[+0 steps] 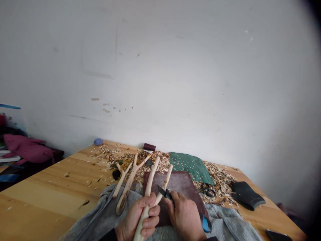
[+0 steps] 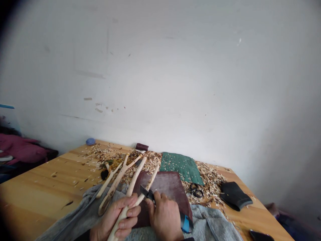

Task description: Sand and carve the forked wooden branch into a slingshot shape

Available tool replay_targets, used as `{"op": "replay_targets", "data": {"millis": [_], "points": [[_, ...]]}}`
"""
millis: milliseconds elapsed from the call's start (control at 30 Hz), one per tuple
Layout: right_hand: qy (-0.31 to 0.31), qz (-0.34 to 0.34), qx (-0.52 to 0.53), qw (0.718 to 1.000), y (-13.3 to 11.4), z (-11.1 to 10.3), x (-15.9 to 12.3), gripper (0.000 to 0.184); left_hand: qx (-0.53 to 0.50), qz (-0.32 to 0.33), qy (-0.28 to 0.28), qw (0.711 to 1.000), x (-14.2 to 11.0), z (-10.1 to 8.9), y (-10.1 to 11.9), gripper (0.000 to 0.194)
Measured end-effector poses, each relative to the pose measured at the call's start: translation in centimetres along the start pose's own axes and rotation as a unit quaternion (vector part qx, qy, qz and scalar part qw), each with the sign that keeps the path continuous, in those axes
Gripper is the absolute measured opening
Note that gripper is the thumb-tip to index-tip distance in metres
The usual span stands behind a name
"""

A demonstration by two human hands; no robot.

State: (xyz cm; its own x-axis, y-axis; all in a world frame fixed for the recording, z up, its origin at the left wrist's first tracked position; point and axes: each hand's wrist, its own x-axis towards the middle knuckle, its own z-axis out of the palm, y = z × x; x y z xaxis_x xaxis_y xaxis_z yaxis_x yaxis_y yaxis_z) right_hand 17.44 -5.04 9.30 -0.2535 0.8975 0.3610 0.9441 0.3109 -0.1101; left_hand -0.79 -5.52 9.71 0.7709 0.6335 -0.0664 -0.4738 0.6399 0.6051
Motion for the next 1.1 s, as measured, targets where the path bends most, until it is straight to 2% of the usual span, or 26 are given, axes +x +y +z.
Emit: {"op": "replay_targets", "data": {"millis": [100,233,267,367,433,600,667,867,1100], "points": [[0.004,0.005,-0.013,1.0,-0.2,0.0,0.1,0.028,0.003,-0.019,-0.001,1.0,-0.1,0.1,0.2,0.041],[-0.001,0.03,-0.019,0.999,-0.1,0.2,0.4,0.027,0.012,-0.011,0.048,0.999,0.0,-0.1,-0.1,0.039],[-0.002,0.038,-0.021,0.999,0.0,0.3,0.6,0.027,0.043,-0.052,0.046,0.997,0.0,-0.2,-0.3,0.042],[0.002,0.053,-0.021,0.998,0.5,0.6,0.9,0.028,0.043,0.028,0.112,0.992,0.2,-0.2,-0.9,0.039],[0.011,0.042,-0.008,0.999,0.9,0.8,1.0,0.028,0.043,0.058,0.133,0.989,0.4,0.0,-1.2,0.036],[0.014,-0.037,0.034,0.999,1.0,1.3,0.5,0.032,0.051,0.094,0.147,0.983,0.3,0.4,-1.1,0.039],[0.018,-0.047,0.03,0.998,0.8,1.3,0.3,0.034,0.046,0.105,0.15,0.982,0.2,0.6,-1.0,0.039],[0.021,-0.024,0.016,0.999,0.5,0.8,0.1,0.033,0.061,0.082,0.128,0.987,0.2,1.0,-1.0,0.039],[-0.003,0.01,-0.004,1.0,-0.2,0.2,0.2,0.027,0.058,0.09,0.149,0.983,0.3,1.0,-1.1,0.033]]}}
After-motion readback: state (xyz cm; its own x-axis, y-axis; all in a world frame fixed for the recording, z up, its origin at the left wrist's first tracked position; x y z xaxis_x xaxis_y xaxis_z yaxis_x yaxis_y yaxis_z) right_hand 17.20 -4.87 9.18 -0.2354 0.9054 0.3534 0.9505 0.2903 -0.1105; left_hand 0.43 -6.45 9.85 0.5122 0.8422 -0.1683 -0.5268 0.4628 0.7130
